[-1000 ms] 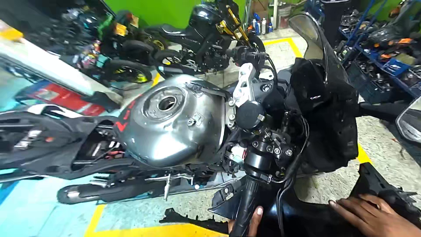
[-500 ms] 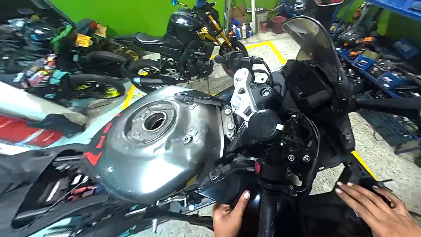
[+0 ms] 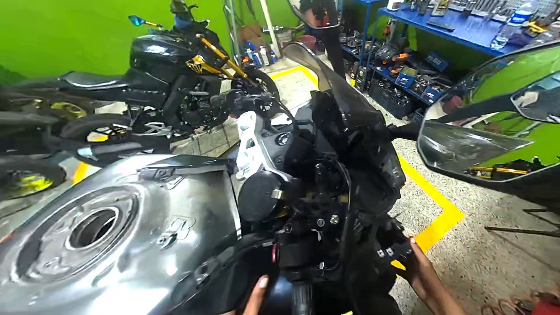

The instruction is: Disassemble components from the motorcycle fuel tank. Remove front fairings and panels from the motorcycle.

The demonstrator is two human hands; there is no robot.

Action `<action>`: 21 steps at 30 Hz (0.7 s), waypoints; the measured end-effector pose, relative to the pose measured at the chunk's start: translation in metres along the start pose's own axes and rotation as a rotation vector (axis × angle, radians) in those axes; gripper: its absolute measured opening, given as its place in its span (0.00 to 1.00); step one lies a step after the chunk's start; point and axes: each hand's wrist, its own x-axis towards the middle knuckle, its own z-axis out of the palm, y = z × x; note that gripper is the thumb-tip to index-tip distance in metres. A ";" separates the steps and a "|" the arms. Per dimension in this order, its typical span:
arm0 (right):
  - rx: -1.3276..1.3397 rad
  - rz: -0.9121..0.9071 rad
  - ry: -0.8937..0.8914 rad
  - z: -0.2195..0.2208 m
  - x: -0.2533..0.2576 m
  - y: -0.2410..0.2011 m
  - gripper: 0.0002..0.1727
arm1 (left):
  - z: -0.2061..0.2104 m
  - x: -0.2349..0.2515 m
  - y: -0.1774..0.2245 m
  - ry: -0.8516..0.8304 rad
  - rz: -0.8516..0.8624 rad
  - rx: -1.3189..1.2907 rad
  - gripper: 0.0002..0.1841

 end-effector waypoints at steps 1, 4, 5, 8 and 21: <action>0.001 0.008 -0.061 0.005 0.003 0.001 0.35 | -0.007 0.004 -0.005 0.018 -0.015 0.019 0.10; -0.032 0.030 -0.231 0.023 0.011 0.002 0.35 | -0.025 0.019 -0.006 0.092 -0.070 0.122 0.11; -0.033 0.027 -0.263 0.028 0.015 0.004 0.37 | -0.027 0.024 -0.004 0.123 -0.100 0.145 0.11; 0.076 -0.017 -0.288 0.039 0.027 0.002 0.51 | -0.024 0.030 -0.003 0.161 -0.096 0.077 0.11; 0.081 -0.079 -0.092 0.054 0.049 -0.007 0.30 | -0.026 0.036 -0.025 0.093 0.074 0.022 0.11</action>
